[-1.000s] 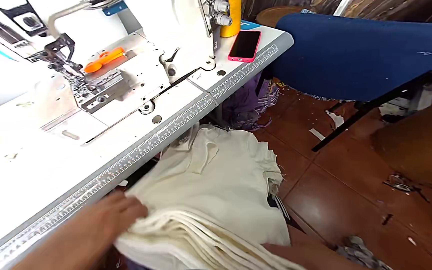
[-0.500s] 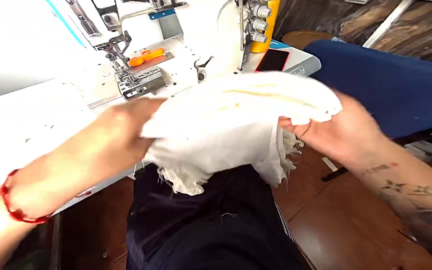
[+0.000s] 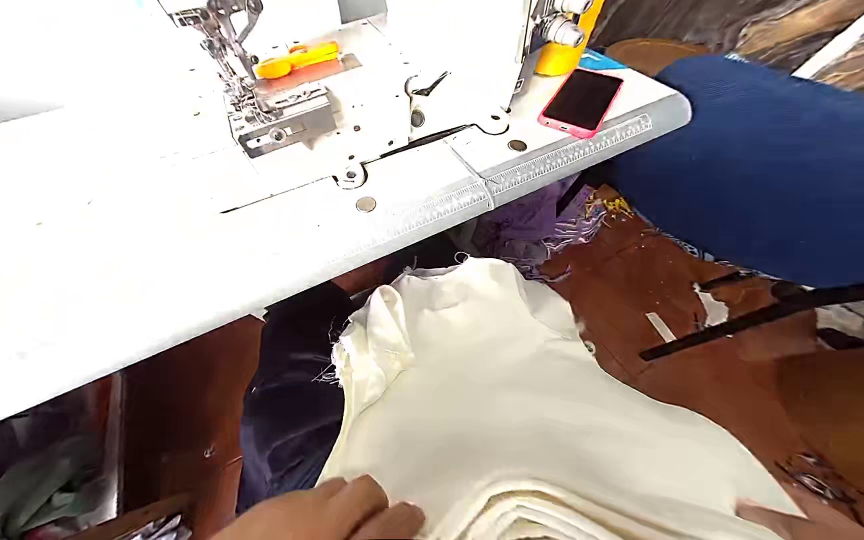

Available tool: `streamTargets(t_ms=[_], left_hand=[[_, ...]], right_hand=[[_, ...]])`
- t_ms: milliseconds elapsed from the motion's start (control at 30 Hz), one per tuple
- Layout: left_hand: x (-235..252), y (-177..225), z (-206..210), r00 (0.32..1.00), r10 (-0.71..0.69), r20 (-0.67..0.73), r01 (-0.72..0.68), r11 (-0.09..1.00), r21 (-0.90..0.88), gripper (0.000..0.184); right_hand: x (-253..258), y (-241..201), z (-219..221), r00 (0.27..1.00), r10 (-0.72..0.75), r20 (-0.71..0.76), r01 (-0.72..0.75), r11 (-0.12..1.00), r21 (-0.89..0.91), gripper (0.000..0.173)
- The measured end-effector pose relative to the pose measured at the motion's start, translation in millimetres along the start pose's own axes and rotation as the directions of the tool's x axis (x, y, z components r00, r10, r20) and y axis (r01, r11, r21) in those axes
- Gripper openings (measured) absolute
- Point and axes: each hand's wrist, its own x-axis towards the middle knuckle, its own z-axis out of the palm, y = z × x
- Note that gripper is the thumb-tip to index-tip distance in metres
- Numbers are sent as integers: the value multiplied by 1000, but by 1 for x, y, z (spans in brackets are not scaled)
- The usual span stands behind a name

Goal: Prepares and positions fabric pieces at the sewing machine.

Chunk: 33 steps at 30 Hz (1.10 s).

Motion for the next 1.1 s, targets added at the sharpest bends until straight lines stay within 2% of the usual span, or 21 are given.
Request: streamTargets(t_ms=[67, 133, 200, 267, 333, 367, 400, 467, 533, 567, 600, 700, 800, 867, 933, 1033, 1100], left_hand=[[2, -5, -6, 1000, -5, 3, 5, 1000, -22, 41], [8, -17, -14, 999, 11, -46, -11, 1000, 6, 40], [20, -41, -16, 975, 51, -216, -17, 988, 154, 39], [39, -62, -16, 894, 89, -439, 111, 906, 409, 40], [64, -66, -14, 825, 93, -558, 259, 814, 519, 52], [76, -68, -8, 815, 96, -572, 266, 814, 516, 54], [89, -73, 3, 819, 112, -563, 228, 837, 498, 51], [110, -91, 41, 873, 70, -482, 143, 909, 391, 52], [119, -110, 80, 932, -37, -362, 139, 956, 259, 64], [120, -117, 95, 928, -40, -370, 146, 953, 264, 64], [119, -122, 103, 911, -27, -411, 160, 943, 292, 61], [114, -132, 113, 858, -23, -513, 246, 896, 371, 63], [114, -134, 116, 845, -55, -532, 298, 874, 383, 64], [115, -131, 115, 840, -119, -529, 348, 867, 357, 73], [115, -127, 113, 836, -226, -500, 419, 851, 317, 82], [118, -122, 102, 810, -429, -401, 545, 802, 244, 88], [118, -127, 102, 781, -430, -453, 568, 791, 227, 81]], right_hand=[[-3, 3, 3, 1000, -1, -25, 2, 999, 45, 27], [4, -11, 21, 987, 17, -160, -8, 998, 60, 30], [28, -13, 25, 981, -44, -191, 78, 981, 177, 36], [67, -5, 19, 978, -193, -81, 209, 914, 348, 45], [106, 3, 22, 953, -289, -92, 303, 921, 247, 55], [125, 14, 19, 926, -369, -79, 375, 923, 90, 57], [142, 29, 13, 886, -461, -39, 452, 880, -145, 51], [164, 60, 6, 831, -546, 110, 503, 651, -568, 36], [166, 77, 8, 786, -537, 307, 519, 303, -799, 39], [163, 81, 10, 734, -559, 386, 529, 114, -841, 40], [160, 84, 12, 690, -578, 436, 521, -21, -853, 41], [154, 95, 8, 647, -573, 504, 505, -173, -845, 55], [172, 104, -11, 566, -640, 520, 486, -250, -837, 56], [179, 100, -17, 579, -649, 494, 472, -228, -852, 69], [180, 98, -17, 589, -655, 473, 449, -221, -866, 74], [185, 90, -17, 558, -668, 492, 495, -208, -844, 59], [188, 78, -20, 536, -677, 505, 528, -198, -826, 47]])
